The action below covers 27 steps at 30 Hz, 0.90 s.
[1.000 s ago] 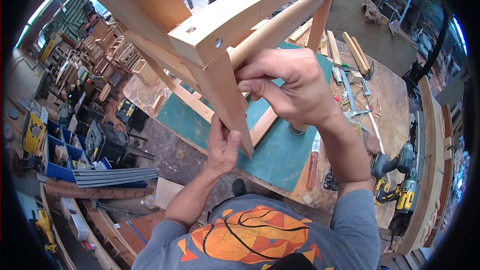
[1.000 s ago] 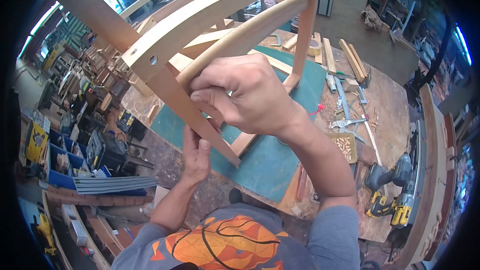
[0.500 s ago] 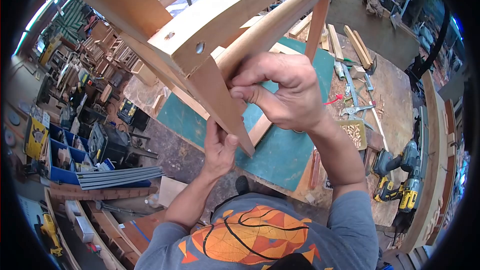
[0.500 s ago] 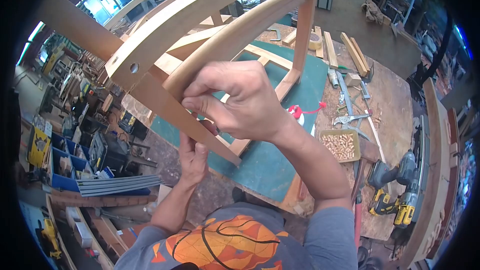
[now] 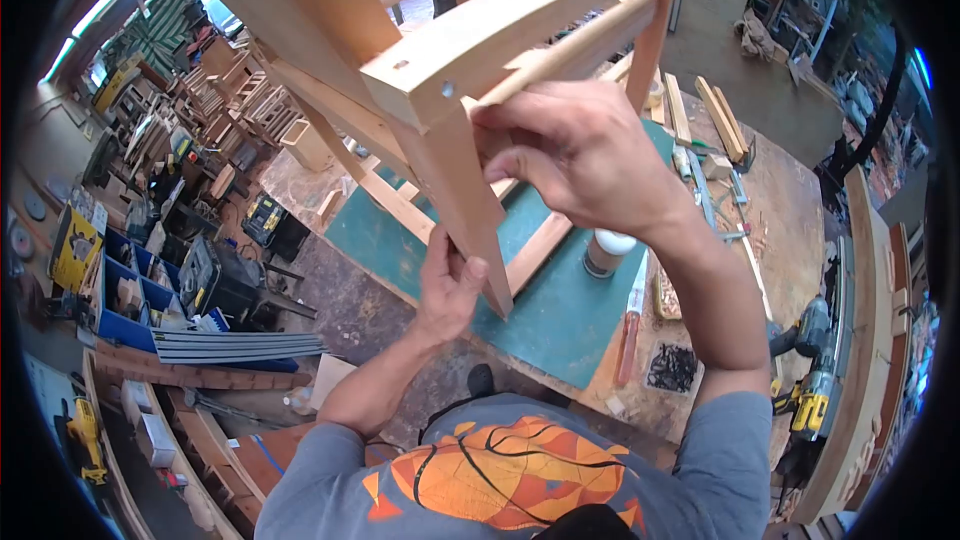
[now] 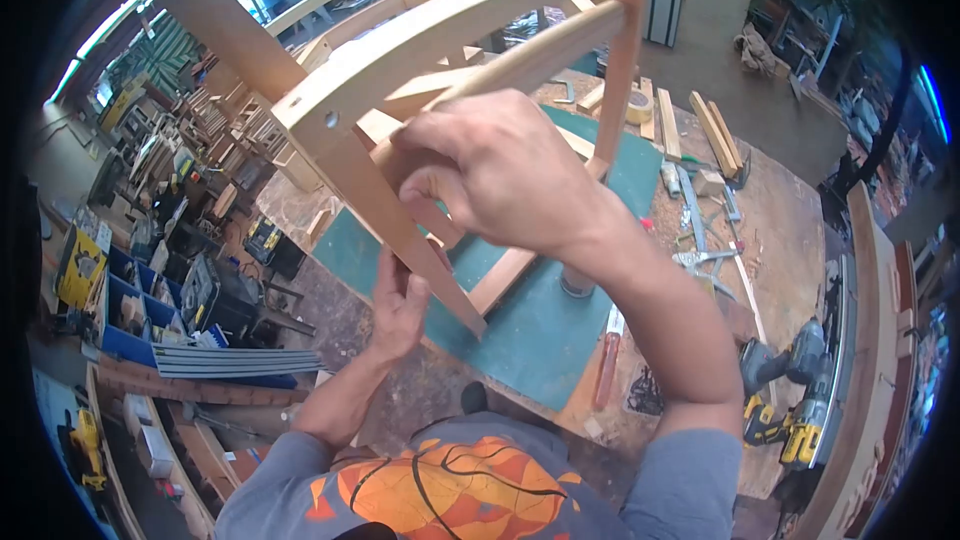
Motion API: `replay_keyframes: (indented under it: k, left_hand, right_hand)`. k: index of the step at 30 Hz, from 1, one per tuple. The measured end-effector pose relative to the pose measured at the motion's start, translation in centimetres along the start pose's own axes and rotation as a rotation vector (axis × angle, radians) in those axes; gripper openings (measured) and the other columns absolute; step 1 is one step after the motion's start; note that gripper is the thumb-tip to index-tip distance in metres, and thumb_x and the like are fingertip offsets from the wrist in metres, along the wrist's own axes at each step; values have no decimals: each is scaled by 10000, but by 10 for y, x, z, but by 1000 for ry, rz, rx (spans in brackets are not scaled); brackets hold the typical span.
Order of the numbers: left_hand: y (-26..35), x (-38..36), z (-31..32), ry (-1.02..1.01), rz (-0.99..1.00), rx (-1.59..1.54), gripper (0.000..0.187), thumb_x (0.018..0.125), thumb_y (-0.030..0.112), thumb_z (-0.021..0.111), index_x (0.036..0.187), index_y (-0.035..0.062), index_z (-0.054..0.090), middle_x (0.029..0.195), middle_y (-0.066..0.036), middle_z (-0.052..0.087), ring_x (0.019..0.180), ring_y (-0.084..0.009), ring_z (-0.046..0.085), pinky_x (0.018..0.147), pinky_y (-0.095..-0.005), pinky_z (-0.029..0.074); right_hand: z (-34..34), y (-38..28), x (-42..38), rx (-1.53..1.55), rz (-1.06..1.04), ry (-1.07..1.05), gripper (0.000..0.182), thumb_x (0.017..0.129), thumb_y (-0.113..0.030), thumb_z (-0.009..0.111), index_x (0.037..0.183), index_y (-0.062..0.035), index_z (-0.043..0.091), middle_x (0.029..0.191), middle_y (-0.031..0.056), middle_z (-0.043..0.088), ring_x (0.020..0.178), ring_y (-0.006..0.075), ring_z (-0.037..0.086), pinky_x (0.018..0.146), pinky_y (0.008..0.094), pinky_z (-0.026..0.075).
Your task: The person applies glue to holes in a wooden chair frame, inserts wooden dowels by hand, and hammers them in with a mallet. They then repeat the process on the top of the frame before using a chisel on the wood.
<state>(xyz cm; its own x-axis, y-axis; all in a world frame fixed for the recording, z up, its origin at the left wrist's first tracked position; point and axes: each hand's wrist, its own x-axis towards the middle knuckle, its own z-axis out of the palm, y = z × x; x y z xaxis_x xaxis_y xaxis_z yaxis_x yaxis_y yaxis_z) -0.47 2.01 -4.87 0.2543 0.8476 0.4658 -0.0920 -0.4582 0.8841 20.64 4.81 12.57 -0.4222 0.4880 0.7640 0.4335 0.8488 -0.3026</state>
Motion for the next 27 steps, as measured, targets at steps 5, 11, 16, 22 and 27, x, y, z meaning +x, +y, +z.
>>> replay_keyframes:
  k: [5, 11, 16, 22, 27]
  left_hand:
    - [0, 0, -3, -31, -33, -63, 595, 1008, 454, 613, 1403, 51, 426, 1195, -104, 591, 1092, -187, 568, 930, -359, 480]
    - [-5, -14, 11, 120, -83, -25, 558, 1026, 396, 598, 1415, 21, 457, 1251, -115, 590, 1171, -223, 563, 1052, -366, 436]
    - [-34, -19, 22, 195, -95, -116, 716, 1006, 484, 605, 1482, -11, 401, 1238, -118, 606, 1151, -204, 571, 1023, -366, 440]
    - [-30, -18, 20, 188, -25, -153, 777, 979, 533, 618, 1486, -14, 401, 1197, -105, 612, 1105, -187, 577, 1024, -356, 435]
    - [-39, -22, 11, 209, 5, -17, 619, 988, 476, 643, 1369, 3, 529, 1171, -87, 649, 1078, -171, 603, 946, -344, 490]
  right_hand:
    - [-5, -8, -26, 182, 155, 60, 475, 892, -242, 756, 1275, -11, 597, 867, 147, 702, 758, 271, 703, 724, 383, 543]
    - [-80, 33, -243, -417, 934, 129, 322, 905, -115, 664, 1212, -25, 700, 949, 174, 740, 801, 266, 724, 761, 389, 560]
    - [-81, 92, -405, -675, 1461, -530, 344, 813, -186, 653, 1136, -160, 769, 1092, 222, 725, 1055, 375, 692, 929, 461, 552]
    - [-62, 85, -404, -646, 1350, -425, 197, 843, -181, 639, 951, -73, 765, 1019, 233, 728, 958, 411, 706, 866, 511, 557]
    - [-64, 120, -436, -496, 936, -524, 221, 838, -230, 604, 714, -59, 664, 766, 213, 667, 766, 424, 651, 692, 514, 532]
